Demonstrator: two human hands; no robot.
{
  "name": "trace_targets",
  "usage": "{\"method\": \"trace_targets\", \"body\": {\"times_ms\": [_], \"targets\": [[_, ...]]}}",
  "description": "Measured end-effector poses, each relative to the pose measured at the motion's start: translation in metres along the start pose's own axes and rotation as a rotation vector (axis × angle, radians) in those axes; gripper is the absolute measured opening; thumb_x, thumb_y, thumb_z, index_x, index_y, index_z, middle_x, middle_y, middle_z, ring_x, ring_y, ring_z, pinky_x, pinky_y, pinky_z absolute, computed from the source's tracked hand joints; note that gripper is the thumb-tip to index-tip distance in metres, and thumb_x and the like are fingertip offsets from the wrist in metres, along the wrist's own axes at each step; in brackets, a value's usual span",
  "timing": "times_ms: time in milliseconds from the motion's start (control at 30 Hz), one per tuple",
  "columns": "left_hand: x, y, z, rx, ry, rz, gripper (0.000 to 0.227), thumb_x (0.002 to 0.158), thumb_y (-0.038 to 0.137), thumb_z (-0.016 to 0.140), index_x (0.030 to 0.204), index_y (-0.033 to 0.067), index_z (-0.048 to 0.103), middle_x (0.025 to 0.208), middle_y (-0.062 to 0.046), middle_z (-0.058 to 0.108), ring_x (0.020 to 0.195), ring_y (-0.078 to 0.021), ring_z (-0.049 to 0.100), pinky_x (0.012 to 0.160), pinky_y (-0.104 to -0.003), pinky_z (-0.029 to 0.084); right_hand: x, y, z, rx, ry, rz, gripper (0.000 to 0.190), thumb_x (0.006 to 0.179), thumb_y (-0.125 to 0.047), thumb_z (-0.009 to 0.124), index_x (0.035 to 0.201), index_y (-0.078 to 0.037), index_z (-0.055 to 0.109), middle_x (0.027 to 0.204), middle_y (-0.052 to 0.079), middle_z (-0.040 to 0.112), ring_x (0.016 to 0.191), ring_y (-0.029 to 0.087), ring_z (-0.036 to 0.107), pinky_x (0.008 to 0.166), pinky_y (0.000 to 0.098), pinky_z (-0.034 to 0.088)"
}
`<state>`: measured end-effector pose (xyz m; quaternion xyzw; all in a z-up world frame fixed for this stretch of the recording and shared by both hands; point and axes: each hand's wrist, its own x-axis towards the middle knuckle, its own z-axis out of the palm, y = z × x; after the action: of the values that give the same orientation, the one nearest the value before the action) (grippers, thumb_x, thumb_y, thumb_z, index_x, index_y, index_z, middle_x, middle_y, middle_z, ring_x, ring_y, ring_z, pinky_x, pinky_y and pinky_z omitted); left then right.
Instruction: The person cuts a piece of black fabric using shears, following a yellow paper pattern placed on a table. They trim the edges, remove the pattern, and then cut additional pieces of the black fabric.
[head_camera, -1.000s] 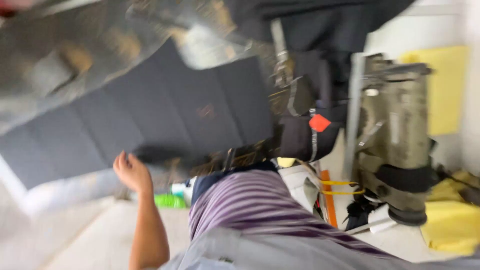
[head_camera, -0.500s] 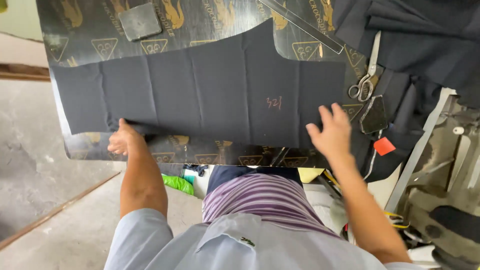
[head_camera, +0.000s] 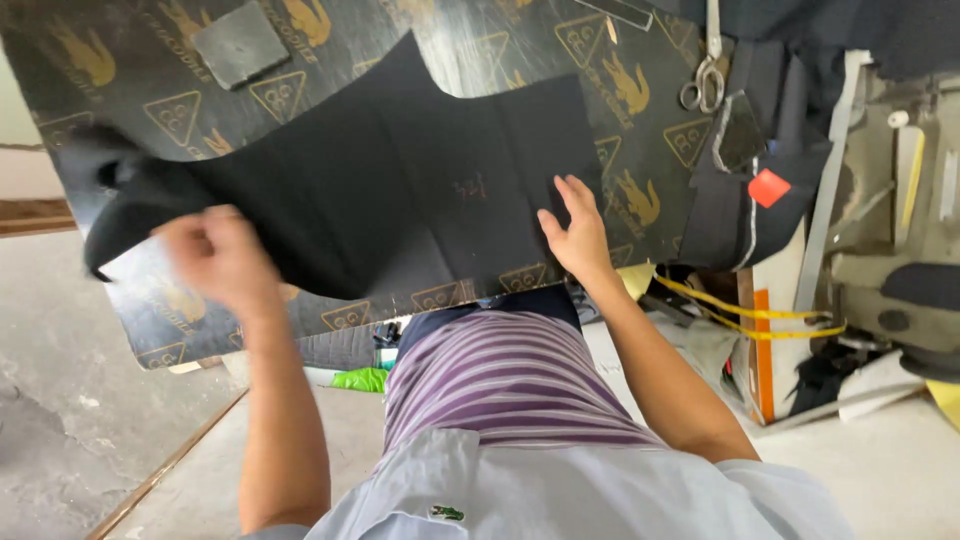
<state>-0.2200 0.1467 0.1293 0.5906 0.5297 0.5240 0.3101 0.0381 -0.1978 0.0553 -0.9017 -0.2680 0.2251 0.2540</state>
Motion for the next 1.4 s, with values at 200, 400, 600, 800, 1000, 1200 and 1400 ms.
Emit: {"method": "trace_targets", "body": {"times_ms": [200, 400, 600, 800, 1000, 1200, 1400], "targets": [[-0.155, 0.006, 0.056, -0.013, -0.881, 0.62, 0.013, 0.079, 0.012, 0.084, 0.08, 0.0147, 0.071, 0.077, -0.004, 0.067, 0.081, -0.0252, 0.065, 0.102, -0.045, 0.047, 0.009, -0.003, -0.008, 1.177, -0.181, 0.403, 0.077, 0.106, -0.059, 0.043, 0.158, -0.003, 0.035, 0.148, 0.029, 0.053, 0.133, 0.044, 0.058, 0.108, 0.0565, 0.049], [-0.194, -0.039, 0.047, 0.112, -1.307, 0.559, 0.046, 0.086, 0.028, 0.082, 0.123, 0.0049, 0.067, 0.16, -0.017, 0.046, 0.137, -0.0314, 0.055, 0.115, -0.052, 0.042, 0.04, 0.076, 0.036, 1.316, -0.039, 0.681, 0.095, 0.091, -0.082, 0.053, 0.151, -0.008, 0.047, 0.147, 0.022, 0.055, 0.136, 0.043, 0.055, 0.109, 0.0648, 0.045], [-0.132, -0.081, 0.04, 0.249, -0.798, 0.589, 0.029, 0.088, 0.009, 0.082, 0.114, 0.0069, 0.07, 0.135, -0.016, 0.065, 0.128, -0.0334, 0.061, 0.108, -0.045, 0.048, 0.046, 0.101, 0.077, 0.948, 0.231, 0.647, 0.038, 0.089, -0.028, 0.084, 0.117, -0.005, 0.073, 0.103, 0.016, 0.077, 0.09, 0.032, 0.077, 0.066, 0.0482, 0.066], [-0.105, -0.145, 0.048, 0.644, -0.579, 0.351, 0.047, 0.093, 0.032, 0.085, 0.125, 0.007, 0.061, 0.12, -0.01, 0.055, 0.105, -0.0316, 0.061, 0.089, -0.045, 0.052, 0.035, 0.106, 0.084, 0.482, 0.337, 0.485, 0.019, 0.087, -0.034, 0.08, 0.1, -0.02, 0.081, 0.083, 0.003, 0.077, 0.078, 0.019, 0.076, 0.054, 0.033, 0.063], [-0.092, -0.192, 0.054, 0.755, -0.528, 0.225, 0.017, 0.09, 0.029, 0.079, 0.09, 0.0205, 0.063, 0.085, 0.004, 0.061, 0.077, -0.0252, 0.068, 0.071, -0.043, 0.055, 0.018, 0.068, 0.04, -0.042, 0.458, 0.194, 0.033, 0.09, -0.023, 0.078, 0.119, -0.008, 0.072, 0.108, 0.01, 0.065, 0.096, 0.035, 0.071, 0.078, 0.0446, 0.062], [-0.083, -0.184, 0.054, 0.692, -0.523, 0.042, 0.016, 0.092, 0.026, 0.077, 0.093, 0.0115, 0.069, 0.079, -0.008, 0.071, 0.077, -0.0345, 0.074, 0.068, -0.046, 0.058, 0.024, 0.052, 0.05, -0.061, 0.649, 0.01, 0.013, 0.088, -0.017, 0.076, 0.098, -0.011, 0.07, 0.097, 0.004, 0.064, 0.092, 0.028, 0.07, 0.075, 0.0396, 0.059], [-0.086, -0.189, 0.053, 0.699, -0.523, 0.0, 0.018, 0.093, 0.029, 0.074, 0.097, 0.0129, 0.067, 0.081, -0.006, 0.071, 0.079, -0.0291, 0.075, 0.067, -0.041, 0.059, 0.001, -0.053, 0.072, 0.028, 0.204, -0.448, 0.013, 0.088, -0.03, 0.071, 0.098, -0.023, 0.067, 0.111, 0.001, 0.071, 0.095, 0.026, 0.073, 0.078, 0.0397, 0.059]]}}
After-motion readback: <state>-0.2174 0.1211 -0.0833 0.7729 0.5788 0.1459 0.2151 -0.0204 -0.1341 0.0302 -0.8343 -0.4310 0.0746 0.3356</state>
